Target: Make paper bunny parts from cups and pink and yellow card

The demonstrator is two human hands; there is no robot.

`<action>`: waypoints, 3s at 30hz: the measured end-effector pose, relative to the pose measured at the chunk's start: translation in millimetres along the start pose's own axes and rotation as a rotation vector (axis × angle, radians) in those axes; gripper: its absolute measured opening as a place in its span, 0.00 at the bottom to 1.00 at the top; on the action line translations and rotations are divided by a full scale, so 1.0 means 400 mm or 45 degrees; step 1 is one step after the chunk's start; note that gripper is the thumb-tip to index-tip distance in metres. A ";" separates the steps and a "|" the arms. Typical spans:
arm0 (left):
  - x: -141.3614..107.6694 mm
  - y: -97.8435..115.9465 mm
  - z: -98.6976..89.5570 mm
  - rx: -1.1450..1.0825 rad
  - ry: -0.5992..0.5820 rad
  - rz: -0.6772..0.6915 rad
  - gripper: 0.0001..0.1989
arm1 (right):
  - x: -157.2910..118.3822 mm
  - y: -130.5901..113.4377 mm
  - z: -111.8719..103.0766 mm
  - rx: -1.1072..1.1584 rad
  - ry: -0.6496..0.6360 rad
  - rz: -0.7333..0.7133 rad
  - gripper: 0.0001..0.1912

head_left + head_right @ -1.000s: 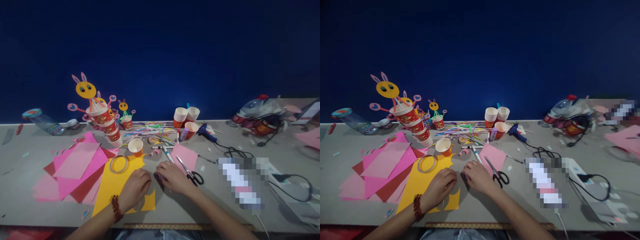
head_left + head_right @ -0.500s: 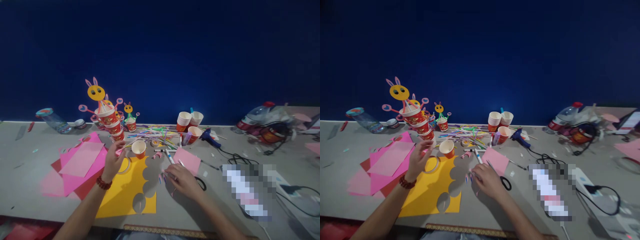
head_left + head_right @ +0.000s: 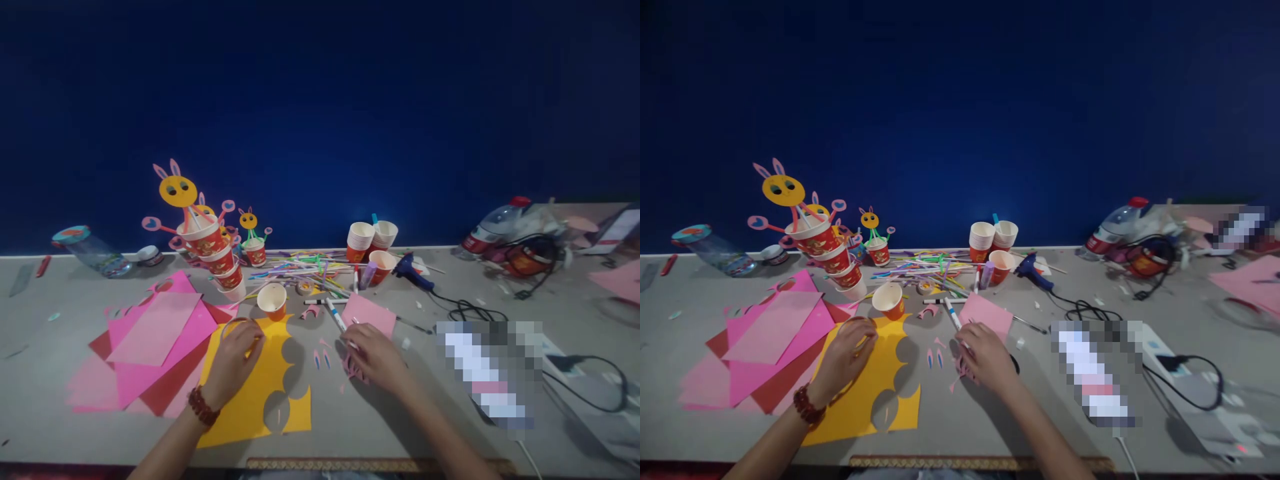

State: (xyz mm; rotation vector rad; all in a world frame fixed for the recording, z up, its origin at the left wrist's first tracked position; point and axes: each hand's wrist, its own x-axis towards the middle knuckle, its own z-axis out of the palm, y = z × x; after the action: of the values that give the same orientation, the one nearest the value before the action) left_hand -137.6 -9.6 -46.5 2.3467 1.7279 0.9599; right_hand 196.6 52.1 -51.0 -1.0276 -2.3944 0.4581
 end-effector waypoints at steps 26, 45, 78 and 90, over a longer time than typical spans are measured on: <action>0.123 0.094 0.161 0.444 -0.524 0.310 0.20 | 0.092 0.018 0.054 -0.428 -0.279 -0.117 0.23; 0.061 0.055 0.085 0.120 -0.201 0.294 0.12 | 0.079 0.038 0.039 -0.311 -0.088 -0.167 0.16; -0.087 -0.122 0.034 0.637 -0.112 -0.167 0.34 | -0.068 -0.168 0.066 0.149 -0.629 -0.204 0.28; -0.015 -0.134 0.030 0.562 -0.155 -0.173 0.33 | -0.075 -0.164 0.071 0.176 -0.578 -0.198 0.30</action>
State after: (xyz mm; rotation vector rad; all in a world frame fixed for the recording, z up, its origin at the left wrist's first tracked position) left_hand -177.4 8.2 -80.6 2.4179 2.1947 0.4367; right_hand 160.8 -16.7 -52.0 -0.7273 -2.7612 0.8627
